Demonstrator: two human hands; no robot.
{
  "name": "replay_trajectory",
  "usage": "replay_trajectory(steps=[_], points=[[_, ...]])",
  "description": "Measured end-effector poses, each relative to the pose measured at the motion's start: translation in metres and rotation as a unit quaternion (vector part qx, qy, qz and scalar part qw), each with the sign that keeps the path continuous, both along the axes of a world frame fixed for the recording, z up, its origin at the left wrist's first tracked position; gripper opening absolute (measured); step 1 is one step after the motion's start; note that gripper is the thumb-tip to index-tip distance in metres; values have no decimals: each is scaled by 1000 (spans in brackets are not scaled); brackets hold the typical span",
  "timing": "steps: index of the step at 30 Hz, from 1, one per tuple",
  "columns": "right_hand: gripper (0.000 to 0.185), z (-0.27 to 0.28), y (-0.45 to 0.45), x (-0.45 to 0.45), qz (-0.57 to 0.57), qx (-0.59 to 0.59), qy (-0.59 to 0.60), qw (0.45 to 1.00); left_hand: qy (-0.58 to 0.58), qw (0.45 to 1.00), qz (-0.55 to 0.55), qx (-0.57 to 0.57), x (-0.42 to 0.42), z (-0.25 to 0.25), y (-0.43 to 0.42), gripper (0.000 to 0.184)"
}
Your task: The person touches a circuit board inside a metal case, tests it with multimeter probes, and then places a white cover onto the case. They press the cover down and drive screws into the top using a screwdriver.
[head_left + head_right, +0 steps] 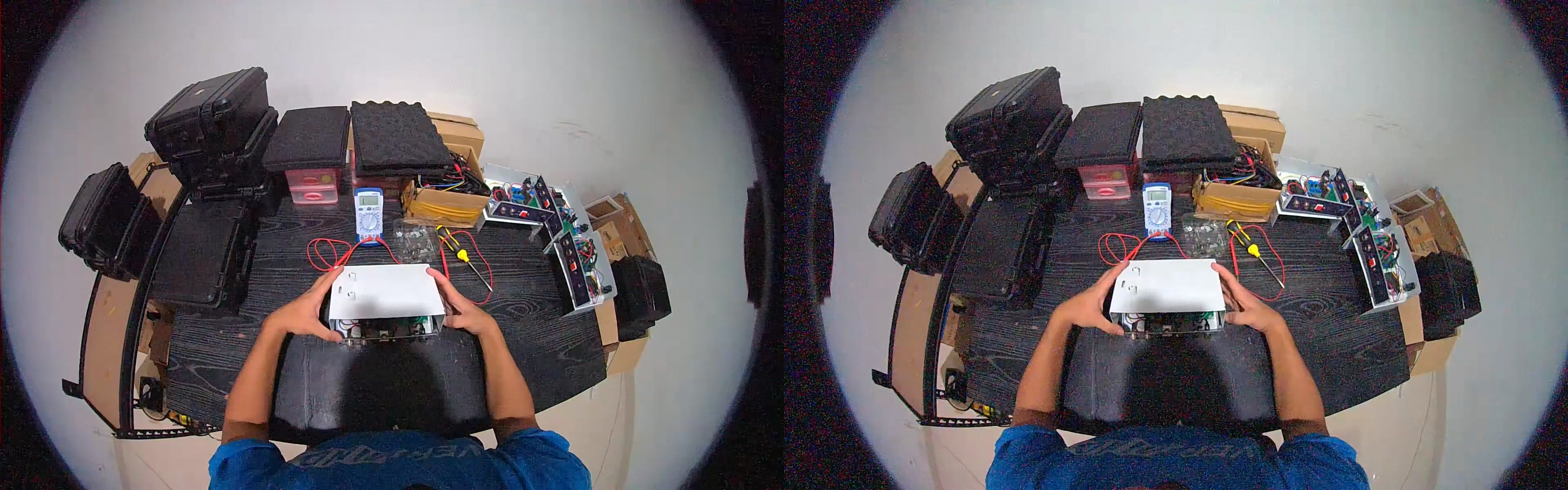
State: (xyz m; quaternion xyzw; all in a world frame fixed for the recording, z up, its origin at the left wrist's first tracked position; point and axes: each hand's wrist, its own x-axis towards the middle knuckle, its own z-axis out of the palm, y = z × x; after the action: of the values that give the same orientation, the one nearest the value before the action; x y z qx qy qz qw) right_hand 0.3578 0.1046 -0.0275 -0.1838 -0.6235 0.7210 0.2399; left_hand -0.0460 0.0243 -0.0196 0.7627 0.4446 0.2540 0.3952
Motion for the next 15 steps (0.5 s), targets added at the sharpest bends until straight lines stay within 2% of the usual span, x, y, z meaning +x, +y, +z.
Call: replay_trajectory(steps=[4,7,15], points=[[153,-3,3,2,24,22,-9,999,-4,1000,6,-14,1,1,0,155],[162,8,-2,-1,1,150,-126,981,10,1000,-8,6,0,3,0,153],[142,-9,-4,-4,-60,152,-108,981,-4,1000,-14,4,1,3,0,154]])
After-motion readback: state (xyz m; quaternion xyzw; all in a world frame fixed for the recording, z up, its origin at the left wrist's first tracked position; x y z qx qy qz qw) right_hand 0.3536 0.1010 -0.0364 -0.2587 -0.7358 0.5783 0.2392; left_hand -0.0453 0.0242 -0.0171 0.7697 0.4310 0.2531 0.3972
